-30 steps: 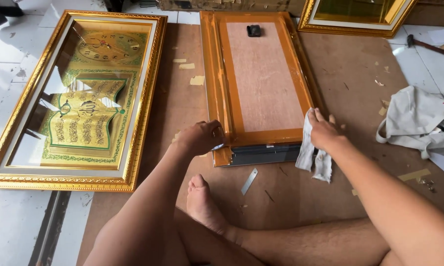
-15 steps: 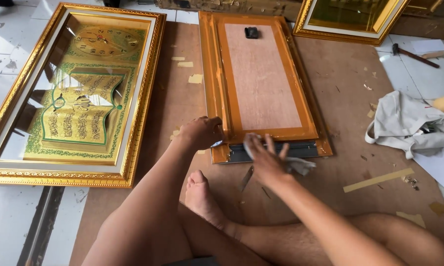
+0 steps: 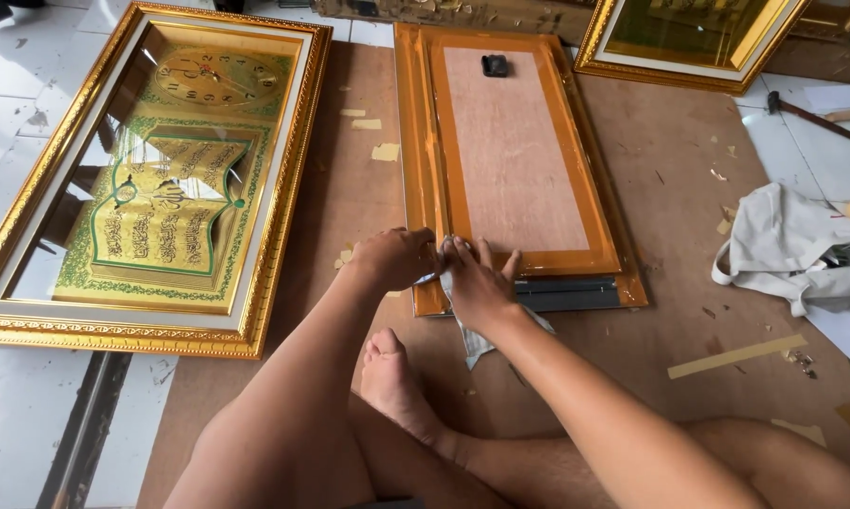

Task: Applying adhesive tape to the back edges of a picture frame to seal and secure the backing.

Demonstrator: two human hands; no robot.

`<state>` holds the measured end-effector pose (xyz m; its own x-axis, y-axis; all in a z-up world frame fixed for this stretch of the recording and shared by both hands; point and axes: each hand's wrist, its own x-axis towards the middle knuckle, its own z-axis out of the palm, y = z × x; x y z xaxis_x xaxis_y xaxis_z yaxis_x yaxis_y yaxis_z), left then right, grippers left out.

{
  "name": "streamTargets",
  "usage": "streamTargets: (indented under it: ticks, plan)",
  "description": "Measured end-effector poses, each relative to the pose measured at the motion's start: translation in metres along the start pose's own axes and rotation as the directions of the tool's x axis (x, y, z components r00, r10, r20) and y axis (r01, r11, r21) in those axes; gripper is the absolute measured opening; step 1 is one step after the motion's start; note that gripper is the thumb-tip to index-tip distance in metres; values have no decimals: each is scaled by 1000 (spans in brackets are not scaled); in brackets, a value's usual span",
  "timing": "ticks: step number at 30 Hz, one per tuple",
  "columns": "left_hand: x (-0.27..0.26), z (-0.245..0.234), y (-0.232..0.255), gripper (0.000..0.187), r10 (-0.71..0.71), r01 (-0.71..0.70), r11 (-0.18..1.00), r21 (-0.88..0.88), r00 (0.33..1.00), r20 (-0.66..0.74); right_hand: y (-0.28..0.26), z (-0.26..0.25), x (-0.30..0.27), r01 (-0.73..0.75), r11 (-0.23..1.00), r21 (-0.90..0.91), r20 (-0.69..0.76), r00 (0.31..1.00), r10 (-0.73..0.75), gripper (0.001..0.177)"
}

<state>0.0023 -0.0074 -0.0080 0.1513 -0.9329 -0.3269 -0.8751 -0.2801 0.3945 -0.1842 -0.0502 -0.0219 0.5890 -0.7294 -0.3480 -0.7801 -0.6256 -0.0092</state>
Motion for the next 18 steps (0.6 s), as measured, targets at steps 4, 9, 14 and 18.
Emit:
streamTargets:
  ticks: [4, 9, 14, 18]
  plan:
    - [13, 12, -11, 57, -1, 1, 1000, 4, 1000, 10, 1, -11, -4, -2, 1000, 23, -25, 1000, 2, 81]
    - [10, 15, -7, 53, 7, -7, 999, -46, 1000, -4, 25, -8, 60, -96, 992, 87, 53, 994, 92, 83]
    - [25, 23, -5, 51, 3, 1, 996, -91, 999, 39, 35, -29, 131, -155, 986, 66, -9, 988, 156, 91]
    - [70, 61, -13, 52, -7, 8, 999, -43, 999, 41, 33, -37, 185, -221, 973, -66, -27, 975, 219, 90]
